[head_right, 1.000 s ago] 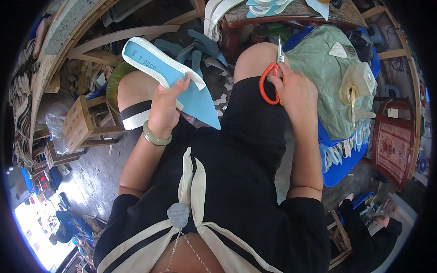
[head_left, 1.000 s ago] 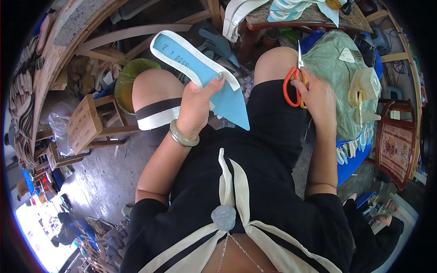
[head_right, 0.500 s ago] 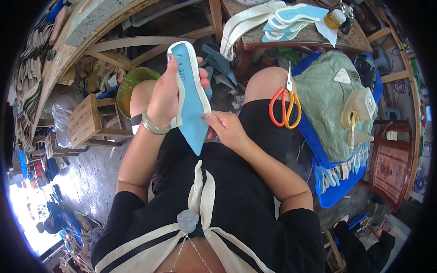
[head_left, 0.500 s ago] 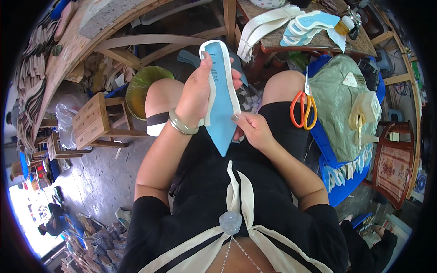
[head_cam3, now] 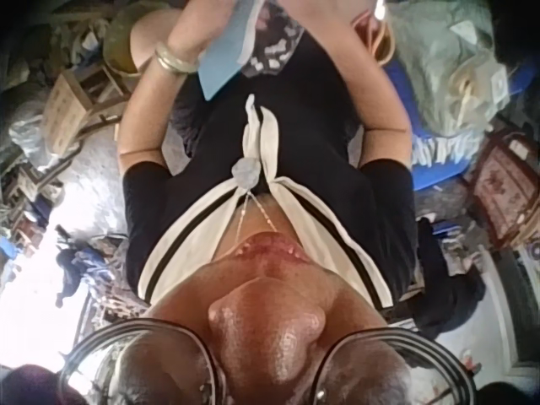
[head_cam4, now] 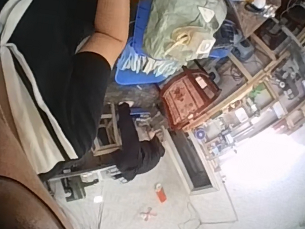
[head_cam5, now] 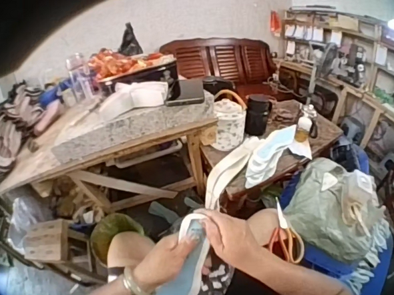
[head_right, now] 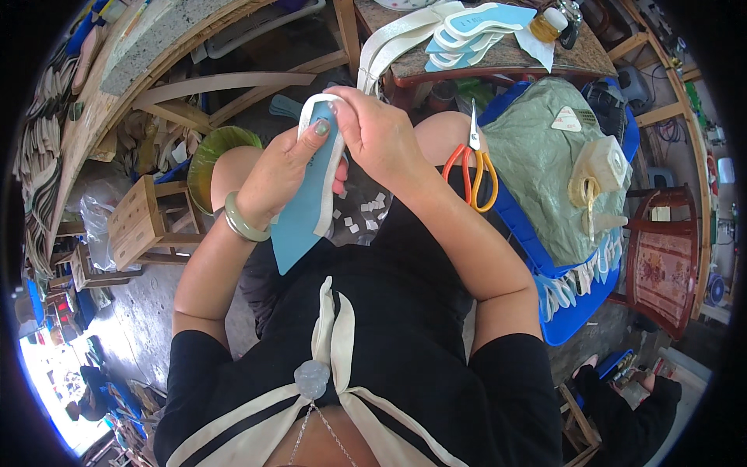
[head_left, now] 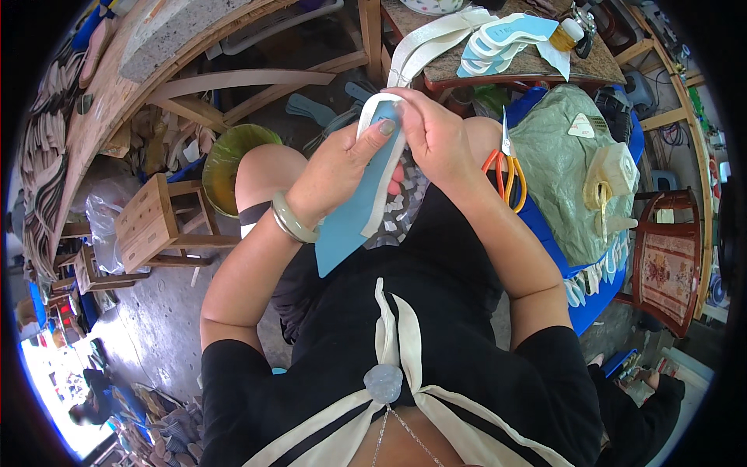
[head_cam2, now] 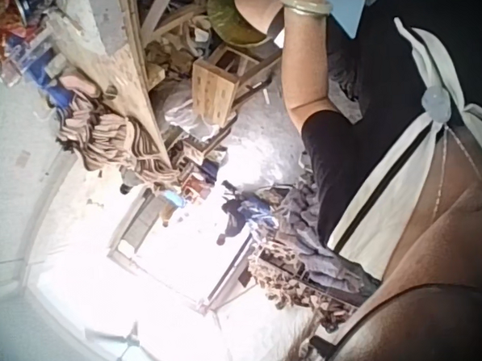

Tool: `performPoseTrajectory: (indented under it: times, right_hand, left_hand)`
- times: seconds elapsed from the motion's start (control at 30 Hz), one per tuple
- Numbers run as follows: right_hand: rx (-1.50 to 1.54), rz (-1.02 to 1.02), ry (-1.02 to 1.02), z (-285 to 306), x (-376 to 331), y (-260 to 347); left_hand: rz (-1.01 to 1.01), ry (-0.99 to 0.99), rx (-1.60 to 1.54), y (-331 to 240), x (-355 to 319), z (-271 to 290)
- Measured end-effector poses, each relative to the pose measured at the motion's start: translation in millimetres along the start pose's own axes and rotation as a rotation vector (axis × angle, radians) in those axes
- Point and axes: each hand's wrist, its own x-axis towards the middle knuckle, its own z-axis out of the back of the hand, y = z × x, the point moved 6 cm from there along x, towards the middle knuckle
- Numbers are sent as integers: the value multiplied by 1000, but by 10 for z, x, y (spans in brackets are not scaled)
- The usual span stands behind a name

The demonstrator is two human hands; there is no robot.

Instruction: Applying adhesive tape and trimming it on shoe soles.

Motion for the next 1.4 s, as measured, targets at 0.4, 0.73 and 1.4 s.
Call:
performPoseTrajectory:
  times: [0.4, 0.73, 1.4]
  right_hand:
    - [237, -288, 840, 75, 97, -113]
    - [416, -145, 189, 134, -91, -256]
    - [810, -535, 192, 38, -366, -108]
  left_hand:
    - [237, 356, 309, -46, -94, -33]
    - [84, 214, 156, 22, -33, -58]
    - [55, -7, 80, 67, 69, -45]
